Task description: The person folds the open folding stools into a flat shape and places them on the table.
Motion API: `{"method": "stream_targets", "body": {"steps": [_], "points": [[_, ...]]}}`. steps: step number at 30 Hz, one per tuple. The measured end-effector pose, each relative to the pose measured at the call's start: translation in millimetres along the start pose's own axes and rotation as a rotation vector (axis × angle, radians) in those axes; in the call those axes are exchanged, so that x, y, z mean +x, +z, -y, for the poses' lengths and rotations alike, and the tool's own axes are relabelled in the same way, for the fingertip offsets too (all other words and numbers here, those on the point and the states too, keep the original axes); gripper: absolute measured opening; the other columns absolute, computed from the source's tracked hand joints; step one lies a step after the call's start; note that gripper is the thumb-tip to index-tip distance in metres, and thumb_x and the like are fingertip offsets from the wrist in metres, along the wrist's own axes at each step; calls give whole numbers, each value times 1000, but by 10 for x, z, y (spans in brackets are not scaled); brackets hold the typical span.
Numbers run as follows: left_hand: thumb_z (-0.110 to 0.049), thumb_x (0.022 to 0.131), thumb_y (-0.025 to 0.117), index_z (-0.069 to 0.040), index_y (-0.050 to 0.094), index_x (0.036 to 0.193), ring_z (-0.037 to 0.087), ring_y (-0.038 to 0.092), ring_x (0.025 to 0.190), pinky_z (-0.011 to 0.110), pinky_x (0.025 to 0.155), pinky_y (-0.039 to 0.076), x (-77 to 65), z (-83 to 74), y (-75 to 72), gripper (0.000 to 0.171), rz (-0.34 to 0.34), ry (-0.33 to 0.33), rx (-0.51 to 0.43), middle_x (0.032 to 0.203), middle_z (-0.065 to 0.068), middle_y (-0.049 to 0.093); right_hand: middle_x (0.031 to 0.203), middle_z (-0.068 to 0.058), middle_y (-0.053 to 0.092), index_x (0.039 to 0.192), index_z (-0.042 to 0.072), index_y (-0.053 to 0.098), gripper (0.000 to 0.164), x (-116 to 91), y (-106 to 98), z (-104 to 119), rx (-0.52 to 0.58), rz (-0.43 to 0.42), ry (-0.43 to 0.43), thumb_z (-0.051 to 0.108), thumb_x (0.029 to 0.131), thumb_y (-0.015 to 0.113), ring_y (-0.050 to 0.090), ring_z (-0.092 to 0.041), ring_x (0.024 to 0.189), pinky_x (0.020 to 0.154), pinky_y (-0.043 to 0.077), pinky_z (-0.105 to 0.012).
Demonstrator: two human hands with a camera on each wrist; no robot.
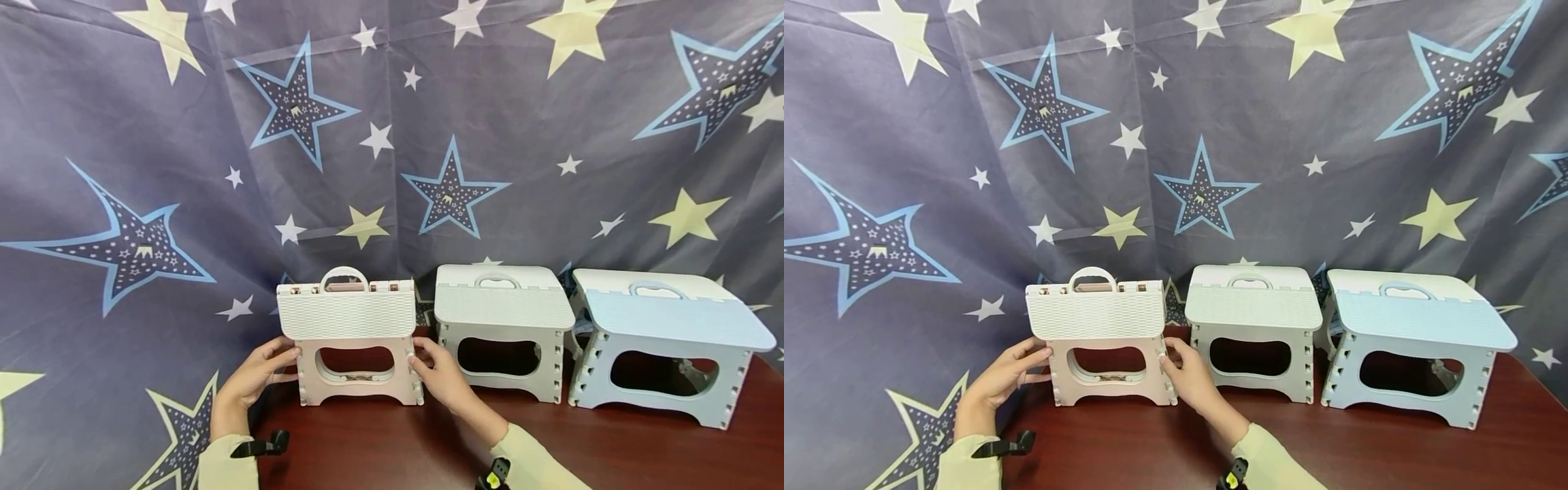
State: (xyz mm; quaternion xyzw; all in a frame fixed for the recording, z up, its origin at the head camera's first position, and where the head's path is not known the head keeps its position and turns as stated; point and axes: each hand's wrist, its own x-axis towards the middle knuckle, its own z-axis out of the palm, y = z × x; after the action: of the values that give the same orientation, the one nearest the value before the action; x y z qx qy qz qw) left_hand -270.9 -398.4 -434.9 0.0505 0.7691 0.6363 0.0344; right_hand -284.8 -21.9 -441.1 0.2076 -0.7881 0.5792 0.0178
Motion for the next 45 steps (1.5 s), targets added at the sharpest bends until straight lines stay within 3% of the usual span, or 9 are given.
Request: {"method": "stream_targets", "body": {"steps": [8,20,27,37,41,45], "points": [[-16,103,60,5,53,132,14,64,103,48,89,61,-26,-54,25,36,-9,18,5,112,-1,61,100,-15,73,130,2,63,31,-15,46,2,-48,-58,-34,7,99,64,71,-26,92,75,58,-27],[-18,103,60,11,49,136,15,68,100,47,87,62,-15,-138,58,45,-62,-7,41,110,-1,64,99,-18,71,127,-1,63,30,-24,52,63,21,-59,-11,4,98,65,67,-22,83,67,54,-22],[-22,104,60,12,51,137,12,70,96,42,84,63,-52,-334,124,48,-122,-37,39,105,-4,70,99,-19,67,128,-4,61,30,38,-10,246,97,-14,67,2,99,61,65,-23,82,71,62,-48],[-28,102,64,8,62,125,10,69,88,32,72,62,-48,-473,276,43,-275,-125,57,94,-5,70,106,-23,64,132,-8,57,32,130,-97,416,135,70,192,2,101,57,68,-27,88,74,64,-45],[-32,101,65,9,60,130,12,67,92,32,73,61,-29,-476,349,50,-344,-149,95,108,7,70,104,-24,64,129,-10,57,30,171,-73,426,126,65,223,1,100,57,71,-30,83,71,64,-45],[-34,103,62,10,56,136,30,65,111,34,76,60,-12,-483,403,56,-382,-169,122,132,25,60,104,-23,64,128,-10,57,30,216,-35,429,141,66,265,0,100,55,71,-29,83,71,64,-45]]}}
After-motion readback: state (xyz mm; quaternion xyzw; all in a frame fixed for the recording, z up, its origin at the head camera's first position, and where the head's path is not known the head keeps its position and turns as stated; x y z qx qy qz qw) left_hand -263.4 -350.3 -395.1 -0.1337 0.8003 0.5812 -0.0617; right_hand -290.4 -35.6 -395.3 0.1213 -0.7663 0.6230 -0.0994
